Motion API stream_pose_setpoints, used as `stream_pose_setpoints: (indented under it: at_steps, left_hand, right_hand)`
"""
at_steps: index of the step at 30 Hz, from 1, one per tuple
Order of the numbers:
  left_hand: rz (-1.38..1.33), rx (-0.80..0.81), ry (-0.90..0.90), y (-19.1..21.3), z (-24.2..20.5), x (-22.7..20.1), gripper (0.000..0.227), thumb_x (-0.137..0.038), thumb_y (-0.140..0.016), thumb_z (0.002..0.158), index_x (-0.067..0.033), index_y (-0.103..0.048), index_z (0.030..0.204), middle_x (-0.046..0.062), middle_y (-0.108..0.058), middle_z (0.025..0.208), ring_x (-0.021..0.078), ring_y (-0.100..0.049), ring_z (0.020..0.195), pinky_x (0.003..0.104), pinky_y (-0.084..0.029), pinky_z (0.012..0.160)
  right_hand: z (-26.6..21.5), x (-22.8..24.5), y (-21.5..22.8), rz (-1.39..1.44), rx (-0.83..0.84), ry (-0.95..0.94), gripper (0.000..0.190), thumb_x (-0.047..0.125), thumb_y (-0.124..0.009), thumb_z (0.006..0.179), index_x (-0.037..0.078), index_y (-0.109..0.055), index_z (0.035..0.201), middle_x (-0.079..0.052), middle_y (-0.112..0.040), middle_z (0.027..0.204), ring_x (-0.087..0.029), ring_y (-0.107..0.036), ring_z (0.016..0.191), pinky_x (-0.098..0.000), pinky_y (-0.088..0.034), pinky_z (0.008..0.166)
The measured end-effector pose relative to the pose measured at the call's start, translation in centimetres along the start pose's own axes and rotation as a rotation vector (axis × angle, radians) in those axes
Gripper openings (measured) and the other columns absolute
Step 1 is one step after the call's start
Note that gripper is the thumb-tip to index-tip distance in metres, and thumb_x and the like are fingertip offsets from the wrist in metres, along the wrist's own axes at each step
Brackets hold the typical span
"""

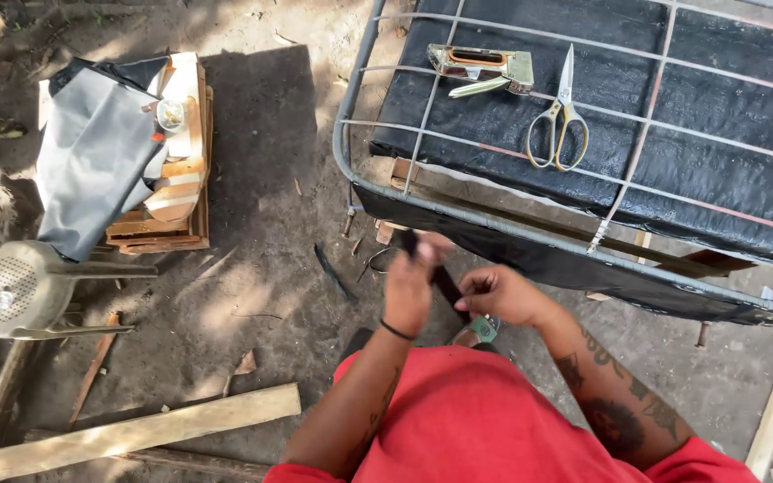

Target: Attaching fabric material to a frame using a staple gun, scissors, and a hammer.

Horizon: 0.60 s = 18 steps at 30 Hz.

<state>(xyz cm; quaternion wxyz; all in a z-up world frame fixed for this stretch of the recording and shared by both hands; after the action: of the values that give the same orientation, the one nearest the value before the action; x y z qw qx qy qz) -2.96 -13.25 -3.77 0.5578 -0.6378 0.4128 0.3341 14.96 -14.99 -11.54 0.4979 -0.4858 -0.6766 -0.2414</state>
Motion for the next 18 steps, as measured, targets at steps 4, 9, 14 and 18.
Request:
stream_pose_setpoints:
  at_steps: [4,9,14,18]
  left_hand:
    - [0.098,-0.468,0.157,3.9,4.6,1.0,0.025,-0.016,-0.048,0.105,-0.0001,-0.067,0.103,-0.003,-0.04,0.07,0.0073,-0.045,0.059,0.019,-0.042,0.054]
    - [0.356,-0.426,0.349,9.9,11.1,8.4,0.04,-0.045,-0.068,0.098,-0.0059,-0.061,0.1,0.006,-0.055,0.083,0.012,-0.049,0.074,0.039,-0.045,0.069]
    - [0.484,-0.358,0.407,13.0,14.8,12.8,0.029,-0.038,-0.067,0.097,-0.013,-0.061,0.084,0.0,-0.056,0.069,0.011,-0.055,0.059,0.034,-0.046,0.056]
    - [0.527,-0.247,0.424,13.9,14.8,11.4,0.024,-0.033,-0.067,0.094,-0.0156,-0.062,0.078,-0.003,-0.058,0.063,0.0126,-0.057,0.059,0.031,-0.048,0.061]
  right_hand:
    - [2.6,1.9,5.2,-0.14,-0.377,-0.046,0.021,0.007,-0.086,0.079,0.003,-0.076,0.097,-0.013,-0.073,0.084,-0.019,-0.067,0.077,-0.0352,-0.056,0.072]
    - [10.6,4.8,4.9,-0.314,-0.548,0.068,0.019,0.022,-0.09,0.083,0.012,-0.081,0.095,-0.008,-0.075,0.079,-0.02,-0.073,0.079,-0.0339,-0.055,0.075]
    - [16.8,3.1,4.1,-0.301,-0.581,0.137,0.021,0.017,-0.093,0.082,0.016,-0.082,0.1,-0.005,-0.075,0.085,-0.014,-0.069,0.077,-0.0298,-0.051,0.07]
    - [16.4,5.2,1.5,-0.428,-0.532,0.031,0.027,0.019,-0.086,0.087,0.005,-0.078,0.108,-0.018,-0.076,0.105,-0.035,-0.071,0.105,-0.0487,-0.055,0.089]
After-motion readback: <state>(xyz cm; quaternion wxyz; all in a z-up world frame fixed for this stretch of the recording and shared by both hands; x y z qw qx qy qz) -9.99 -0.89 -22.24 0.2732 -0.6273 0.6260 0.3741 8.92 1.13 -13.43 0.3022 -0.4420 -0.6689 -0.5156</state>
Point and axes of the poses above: each hand's wrist, its own z-axis towards the middle knuckle, its own y-axis out of the back of the hand, x = y × z, the point moved 4 cm from there along z, towards the middle knuckle
